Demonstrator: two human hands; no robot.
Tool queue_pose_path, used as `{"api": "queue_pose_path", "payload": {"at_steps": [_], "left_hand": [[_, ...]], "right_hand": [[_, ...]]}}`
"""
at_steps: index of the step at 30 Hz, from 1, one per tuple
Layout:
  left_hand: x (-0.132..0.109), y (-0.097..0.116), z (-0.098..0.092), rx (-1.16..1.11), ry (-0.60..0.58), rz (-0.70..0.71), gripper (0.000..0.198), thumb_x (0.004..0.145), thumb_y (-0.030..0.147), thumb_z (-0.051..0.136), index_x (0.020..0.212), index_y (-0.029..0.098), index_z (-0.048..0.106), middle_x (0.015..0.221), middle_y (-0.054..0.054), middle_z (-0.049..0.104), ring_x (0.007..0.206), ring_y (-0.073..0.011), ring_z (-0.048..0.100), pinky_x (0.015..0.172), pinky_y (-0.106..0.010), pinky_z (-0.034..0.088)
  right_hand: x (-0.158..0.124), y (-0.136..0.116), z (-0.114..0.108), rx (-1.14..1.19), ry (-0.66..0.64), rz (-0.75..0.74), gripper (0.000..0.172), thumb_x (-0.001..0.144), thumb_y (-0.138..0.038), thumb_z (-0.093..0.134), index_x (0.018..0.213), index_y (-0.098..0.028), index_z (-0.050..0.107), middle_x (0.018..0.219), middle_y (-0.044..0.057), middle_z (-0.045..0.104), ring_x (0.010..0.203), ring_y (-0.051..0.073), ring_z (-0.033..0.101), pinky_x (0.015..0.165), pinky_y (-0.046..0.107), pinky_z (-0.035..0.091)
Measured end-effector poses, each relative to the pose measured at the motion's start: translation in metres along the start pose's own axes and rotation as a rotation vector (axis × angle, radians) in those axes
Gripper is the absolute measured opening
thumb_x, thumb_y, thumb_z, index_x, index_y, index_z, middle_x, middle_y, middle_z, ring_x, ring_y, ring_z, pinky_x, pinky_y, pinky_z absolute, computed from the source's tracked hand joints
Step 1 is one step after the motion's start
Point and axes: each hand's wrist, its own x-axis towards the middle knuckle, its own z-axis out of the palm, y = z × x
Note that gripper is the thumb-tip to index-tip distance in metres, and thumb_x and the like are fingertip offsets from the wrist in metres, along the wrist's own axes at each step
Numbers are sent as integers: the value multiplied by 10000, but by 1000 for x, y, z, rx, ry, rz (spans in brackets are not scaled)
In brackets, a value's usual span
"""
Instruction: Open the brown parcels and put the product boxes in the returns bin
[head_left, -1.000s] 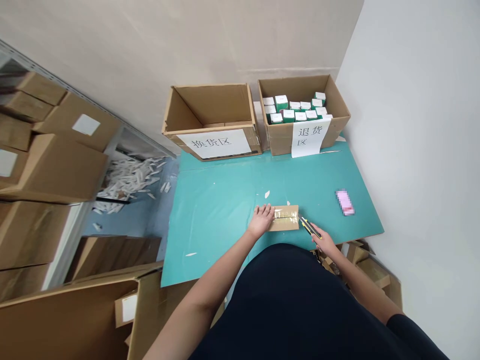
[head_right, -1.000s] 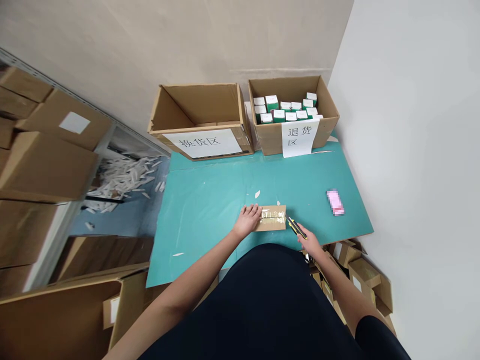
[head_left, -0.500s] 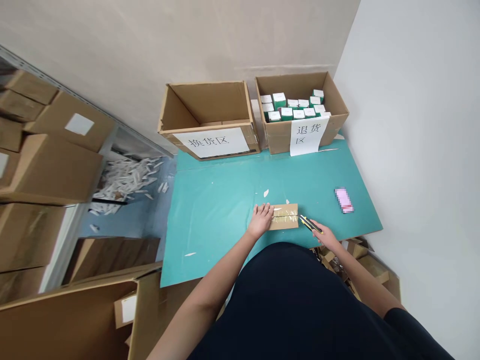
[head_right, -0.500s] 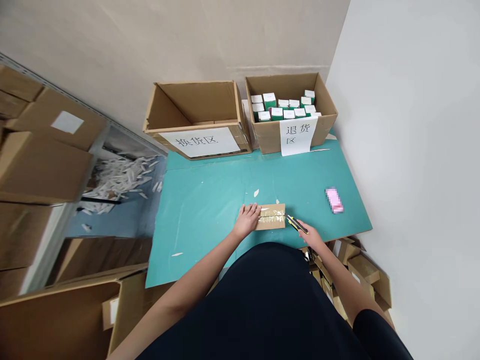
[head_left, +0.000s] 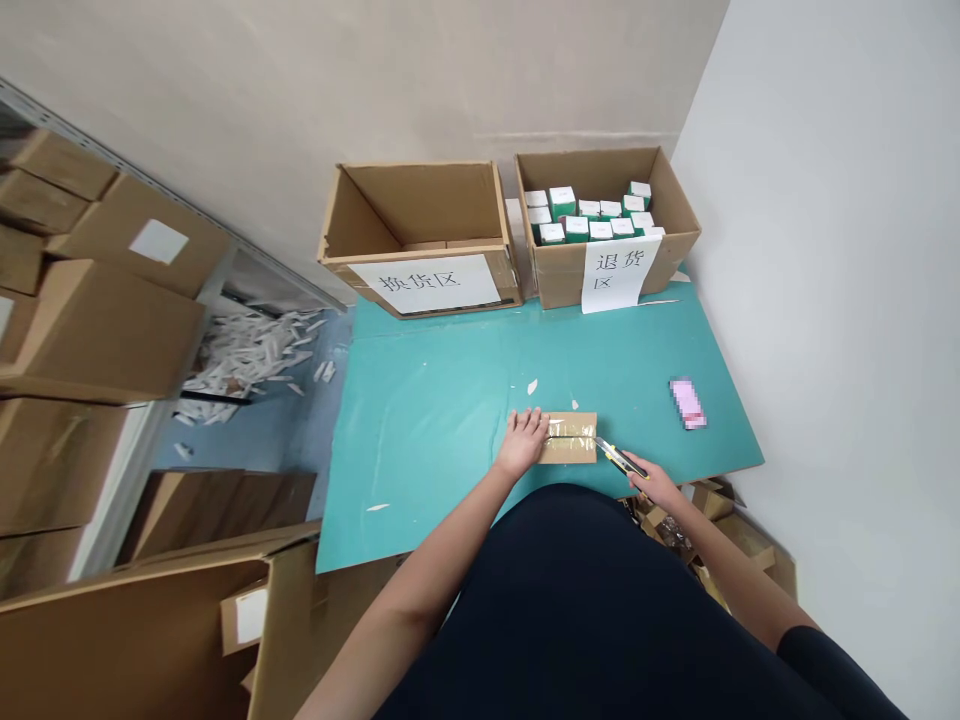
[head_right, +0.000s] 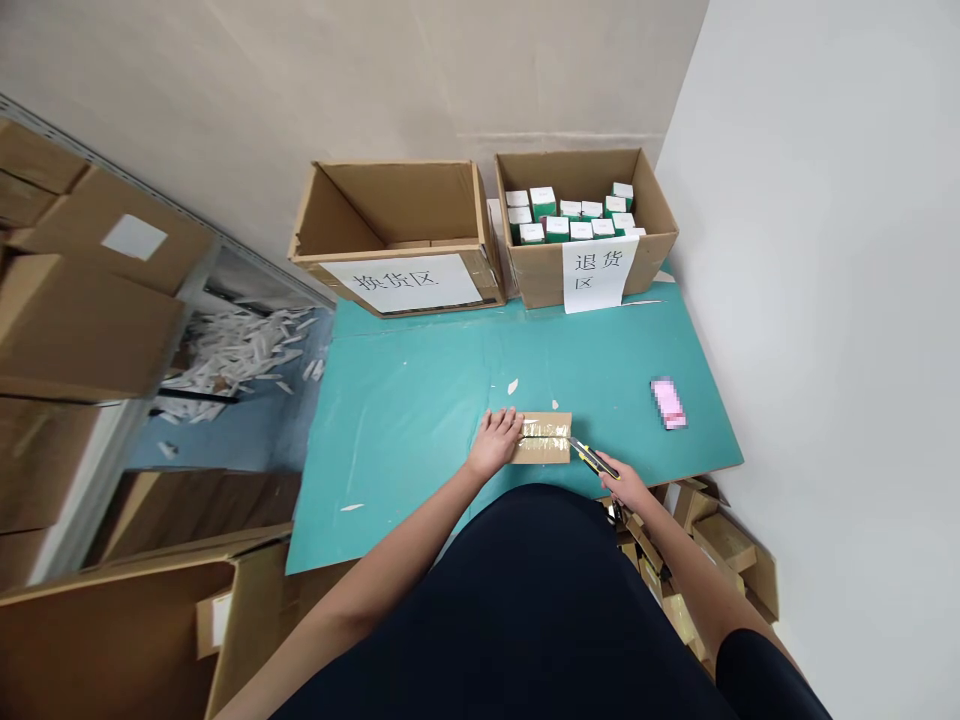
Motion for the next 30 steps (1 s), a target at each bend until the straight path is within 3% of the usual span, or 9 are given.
{"api": "queue_pose_path", "payload": {"at_steps": [9,18,23,30], "left_hand": [[-1,-2,6,40,25,36,484,987,236,445,1465,194,509,1536,-190,480,1446,-356,409,1214,-611,175],[-1,-5,12,89,54,53,470,994,250,430,1448,183,533,1521,-185,501,1428,-355,435,1204,-605,210],[0,-7,13,61,69,54,464,990,237,438,1440,189,542,1517,-179,508,1431,-346,433,1205,-598,214],[-1,-8,12,54,87,37,453,1005,259,421,1431,183,555,1506,-182,520,1418,-345,448,1201,-599,219]], "right_hand": [[-13,7,8,18,8,-48,675,830,-367,590,1473,-169,528,679,-35,612,466,83,453,451,201,383],[-25,22,27,129,29,51,762,804,-463,604,1519,-249,453,687,-48,608,441,99,499,395,203,385],[-27,24,28,138,42,41,711,808,-447,620,1484,-265,500,688,-43,625,442,104,513,369,194,369],[-19,24,24,193,99,-29,732,795,-488,636,1458,-195,536,665,-36,631,436,99,503,404,211,410]]}}
